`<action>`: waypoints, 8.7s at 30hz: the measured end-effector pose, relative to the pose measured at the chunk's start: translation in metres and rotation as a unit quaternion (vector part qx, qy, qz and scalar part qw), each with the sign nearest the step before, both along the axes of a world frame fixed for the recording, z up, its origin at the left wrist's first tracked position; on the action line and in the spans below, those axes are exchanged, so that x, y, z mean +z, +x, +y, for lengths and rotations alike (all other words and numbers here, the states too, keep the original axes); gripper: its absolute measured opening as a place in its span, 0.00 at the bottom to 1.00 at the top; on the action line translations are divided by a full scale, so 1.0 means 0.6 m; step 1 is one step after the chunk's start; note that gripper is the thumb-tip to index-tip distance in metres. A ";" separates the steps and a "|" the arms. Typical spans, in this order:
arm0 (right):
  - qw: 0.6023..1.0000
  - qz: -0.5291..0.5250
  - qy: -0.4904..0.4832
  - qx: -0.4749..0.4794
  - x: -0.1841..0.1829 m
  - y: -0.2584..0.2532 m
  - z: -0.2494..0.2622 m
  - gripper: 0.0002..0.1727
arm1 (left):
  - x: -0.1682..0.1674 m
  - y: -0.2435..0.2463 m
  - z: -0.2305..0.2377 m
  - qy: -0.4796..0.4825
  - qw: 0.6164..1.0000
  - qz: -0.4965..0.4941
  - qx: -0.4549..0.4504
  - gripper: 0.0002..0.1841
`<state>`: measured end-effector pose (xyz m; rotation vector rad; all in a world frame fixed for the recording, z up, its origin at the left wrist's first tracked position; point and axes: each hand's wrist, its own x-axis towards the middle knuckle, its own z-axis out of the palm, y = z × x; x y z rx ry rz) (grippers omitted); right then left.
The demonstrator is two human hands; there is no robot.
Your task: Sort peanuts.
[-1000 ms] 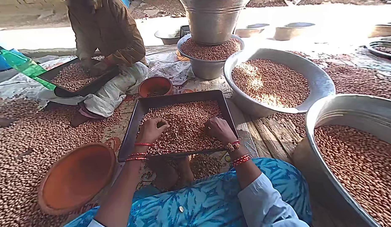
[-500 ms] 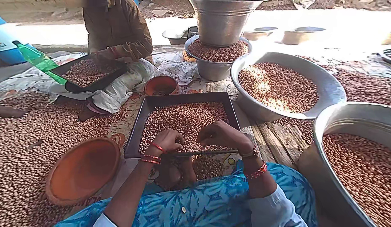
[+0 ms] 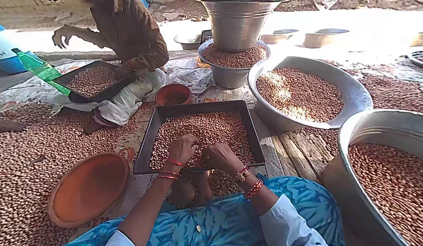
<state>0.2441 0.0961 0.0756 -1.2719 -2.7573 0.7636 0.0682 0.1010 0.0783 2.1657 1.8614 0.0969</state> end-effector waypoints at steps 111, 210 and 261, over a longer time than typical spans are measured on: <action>0.977 0.214 0.006 -0.006 0.094 0.140 0.012 0.11 | -0.009 -0.026 0.018 -0.074 0.979 -0.191 -0.009 0.13; 0.993 -0.037 0.079 -0.077 -0.001 -0.015 0.035 0.17 | 0.009 -0.049 0.023 -0.179 0.983 0.050 0.013 0.15; 0.967 0.060 0.096 -0.229 0.015 0.032 0.049 0.17 | 0.014 -0.045 0.019 0.082 0.980 -0.171 0.063 0.16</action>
